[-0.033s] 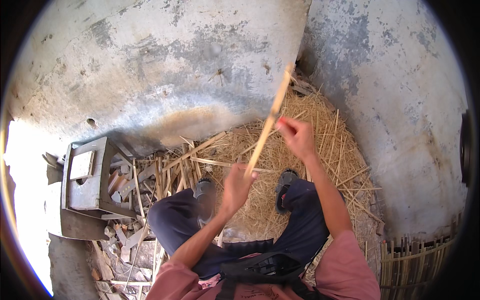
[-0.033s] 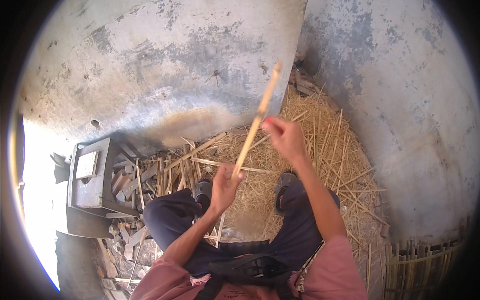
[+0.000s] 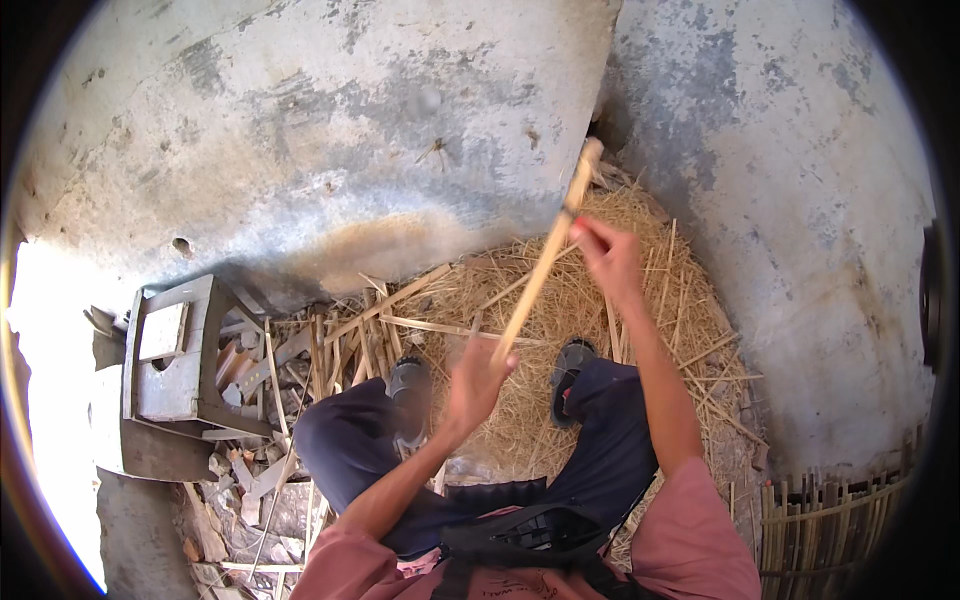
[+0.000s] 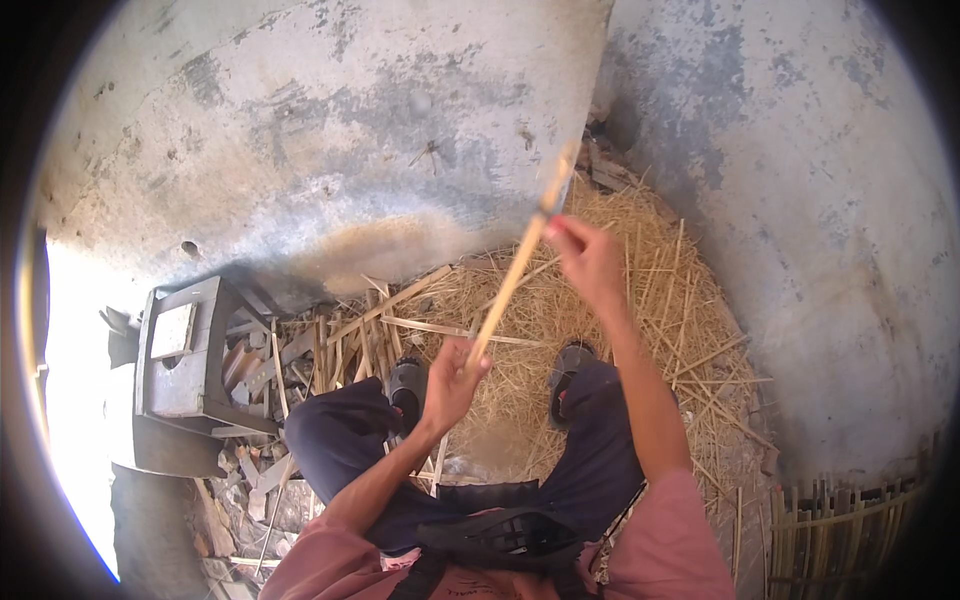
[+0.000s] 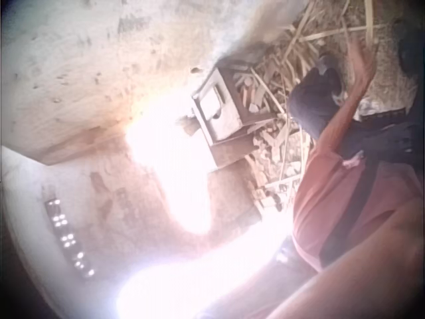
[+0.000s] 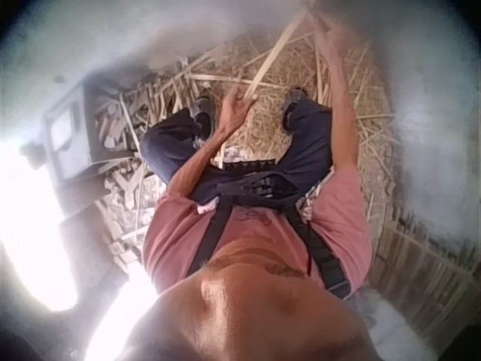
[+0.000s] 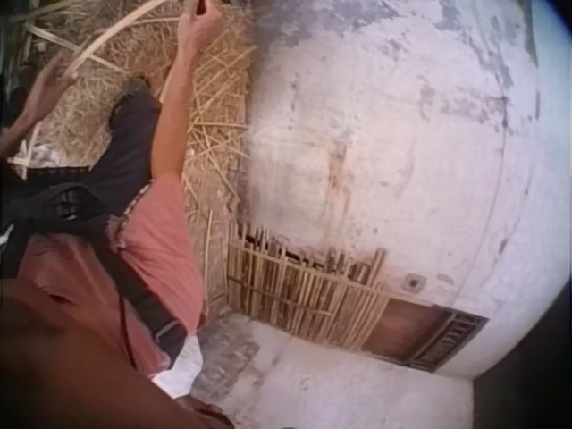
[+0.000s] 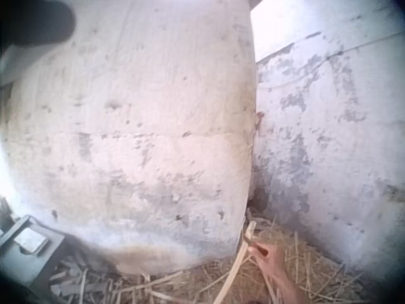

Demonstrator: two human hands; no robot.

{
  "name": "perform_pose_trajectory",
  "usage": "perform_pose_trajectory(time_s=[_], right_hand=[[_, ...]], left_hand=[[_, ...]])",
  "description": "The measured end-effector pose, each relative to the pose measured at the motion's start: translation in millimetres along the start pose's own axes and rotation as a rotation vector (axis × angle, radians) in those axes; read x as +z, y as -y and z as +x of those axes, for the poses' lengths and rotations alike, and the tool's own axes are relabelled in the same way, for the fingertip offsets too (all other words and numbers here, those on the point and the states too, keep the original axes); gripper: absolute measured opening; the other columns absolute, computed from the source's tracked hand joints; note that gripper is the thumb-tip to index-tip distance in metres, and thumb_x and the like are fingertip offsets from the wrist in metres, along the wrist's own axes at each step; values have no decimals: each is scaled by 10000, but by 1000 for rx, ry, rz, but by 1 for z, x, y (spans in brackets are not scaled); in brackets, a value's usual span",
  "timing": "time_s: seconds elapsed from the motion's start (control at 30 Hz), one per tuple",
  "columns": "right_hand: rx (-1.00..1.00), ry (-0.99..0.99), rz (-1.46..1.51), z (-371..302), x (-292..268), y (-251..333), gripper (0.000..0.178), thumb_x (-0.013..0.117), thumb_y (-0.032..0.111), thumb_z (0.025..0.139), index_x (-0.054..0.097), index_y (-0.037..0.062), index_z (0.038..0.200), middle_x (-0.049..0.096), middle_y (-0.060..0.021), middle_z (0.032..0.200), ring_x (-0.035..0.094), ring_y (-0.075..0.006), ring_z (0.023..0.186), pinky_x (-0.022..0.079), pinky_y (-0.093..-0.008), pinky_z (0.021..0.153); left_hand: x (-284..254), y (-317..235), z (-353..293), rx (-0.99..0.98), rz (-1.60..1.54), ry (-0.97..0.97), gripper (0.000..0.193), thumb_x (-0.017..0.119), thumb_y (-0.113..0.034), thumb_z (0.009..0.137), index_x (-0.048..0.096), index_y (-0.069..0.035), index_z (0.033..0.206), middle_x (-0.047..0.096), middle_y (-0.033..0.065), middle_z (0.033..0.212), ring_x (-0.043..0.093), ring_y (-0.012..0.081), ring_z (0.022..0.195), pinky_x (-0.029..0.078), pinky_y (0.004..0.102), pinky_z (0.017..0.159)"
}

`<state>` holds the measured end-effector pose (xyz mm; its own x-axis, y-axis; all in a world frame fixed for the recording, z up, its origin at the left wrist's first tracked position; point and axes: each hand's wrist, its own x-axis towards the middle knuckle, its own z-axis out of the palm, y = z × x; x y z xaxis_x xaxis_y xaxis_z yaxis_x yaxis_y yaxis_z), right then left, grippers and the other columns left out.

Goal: The person carves a bamboo strip using a utility knife while sitting on a straw-covered floor. They shave thin slivers from the edges and surface of the wood piece.

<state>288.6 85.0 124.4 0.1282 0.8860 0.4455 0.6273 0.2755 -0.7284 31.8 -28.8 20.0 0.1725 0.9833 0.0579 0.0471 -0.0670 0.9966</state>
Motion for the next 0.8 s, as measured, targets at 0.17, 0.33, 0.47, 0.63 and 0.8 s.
perform_pose_trajectory(time_s=[0.17,0.33,0.47,0.63,0.8], right_hand=[[78,-4,-43,24,-44,-41,313,723,276,1022,783,11,1178,592,5,693,446,-80,586,346,-295,553],[131,140,116,19,-52,-43,392,721,335,1018,753,44,1279,654,10,765,485,-73,608,378,-290,569],[247,215,387,13,-45,-20,353,718,339,1020,756,73,1250,604,43,744,429,-52,586,359,-282,551],[219,-86,264,14,-33,-25,374,737,339,1002,735,75,1267,661,7,844,574,-92,744,469,-293,699],[24,-341,291,17,-24,-15,365,743,323,997,740,53,1243,759,-99,1074,670,-160,1121,500,-353,964]], left_hand=[[-4,8,-9,-58,63,122,296,734,-208,1031,579,-49,1226,762,46,881,624,64,833,495,270,716],[-7,17,-2,-7,91,85,319,738,-233,1025,610,-32,1236,750,69,925,652,110,832,521,309,753],[-6,19,8,84,30,-9,300,731,-234,1026,623,-22,1210,731,67,911,651,114,808,518,305,739],[-10,4,14,5,77,8,311,729,-198,1025,564,-25,1224,741,77,918,631,81,785,505,276,681],[-11,4,12,13,178,32,339,754,-186,1007,540,-33,1222,761,107,942,654,87,790,515,283,673]])
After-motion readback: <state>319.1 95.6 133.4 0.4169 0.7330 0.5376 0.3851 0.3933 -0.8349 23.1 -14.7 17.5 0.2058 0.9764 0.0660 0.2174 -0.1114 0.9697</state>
